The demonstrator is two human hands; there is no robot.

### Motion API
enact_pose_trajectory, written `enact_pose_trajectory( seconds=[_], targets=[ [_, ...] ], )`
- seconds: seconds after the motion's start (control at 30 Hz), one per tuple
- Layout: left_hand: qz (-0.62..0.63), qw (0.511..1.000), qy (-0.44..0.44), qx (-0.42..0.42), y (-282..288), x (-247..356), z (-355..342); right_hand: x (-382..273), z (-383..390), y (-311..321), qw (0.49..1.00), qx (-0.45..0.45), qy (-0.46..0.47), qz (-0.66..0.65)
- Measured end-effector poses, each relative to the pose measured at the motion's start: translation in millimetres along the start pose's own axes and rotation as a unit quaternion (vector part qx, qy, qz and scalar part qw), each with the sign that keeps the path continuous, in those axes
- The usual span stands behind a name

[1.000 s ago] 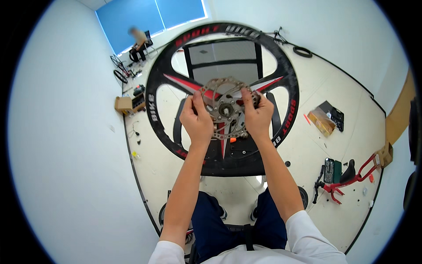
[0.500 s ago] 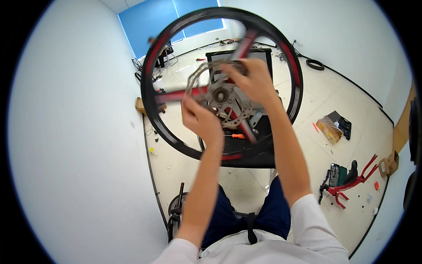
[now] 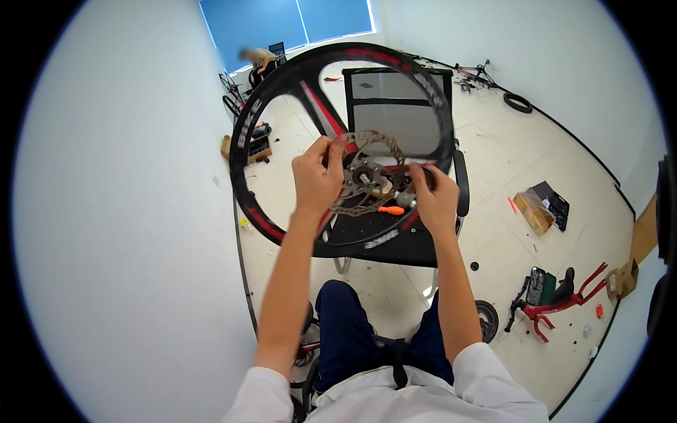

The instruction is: The person uses a hex key to adjust and tighten components on a bicycle disc brake rotor and caliper. They manipulate small parts and tools on a chair surface, then place the rotor onto a bicycle wheel.

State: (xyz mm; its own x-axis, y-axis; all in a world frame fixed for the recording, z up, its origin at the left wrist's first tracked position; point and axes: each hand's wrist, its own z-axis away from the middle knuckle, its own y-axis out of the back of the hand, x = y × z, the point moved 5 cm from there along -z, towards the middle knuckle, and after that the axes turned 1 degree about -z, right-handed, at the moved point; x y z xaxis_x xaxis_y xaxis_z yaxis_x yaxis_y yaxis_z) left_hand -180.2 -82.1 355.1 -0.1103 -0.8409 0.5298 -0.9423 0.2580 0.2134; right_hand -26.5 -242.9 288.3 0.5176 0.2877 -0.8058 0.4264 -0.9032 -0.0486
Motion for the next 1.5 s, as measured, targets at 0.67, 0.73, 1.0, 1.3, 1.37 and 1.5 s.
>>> enact_pose_trajectory(
  seconds=[0.67,0.73,1.0,1.3,1.37,1.5],
  targets=[
    [-0.351,0.89,0.283,-0.065,256.9,-217.2,208.4,231.3,162.6,219.8,0.925,0.051,-0.373,0.058],
    [-0.378,0.862,0.335,-0.048,268.0,-242.5,254.1,222.2,156.7,214.9,0.921,0.03,-0.38,0.075],
    [-0.423,0.708,0.559,0.083,326.5,-339.2,469.0,215.9,164.2,212.5,0.892,-0.003,-0.43,0.14],
    [-0.127,0.561,0.71,0.406,269.2,-340.1,604.2,220.4,174.7,196.7,0.87,-0.043,-0.454,0.186],
    [-0.104,0.533,0.69,0.478,258.9,-336.0,609.5,233.6,171.3,200.8,0.88,-0.045,-0.427,0.202],
    [-0.04,0.48,0.668,0.568,243.4,-327.8,624.9,231.1,173.0,177.0,0.86,-0.053,-0.474,0.183]
  ],
)
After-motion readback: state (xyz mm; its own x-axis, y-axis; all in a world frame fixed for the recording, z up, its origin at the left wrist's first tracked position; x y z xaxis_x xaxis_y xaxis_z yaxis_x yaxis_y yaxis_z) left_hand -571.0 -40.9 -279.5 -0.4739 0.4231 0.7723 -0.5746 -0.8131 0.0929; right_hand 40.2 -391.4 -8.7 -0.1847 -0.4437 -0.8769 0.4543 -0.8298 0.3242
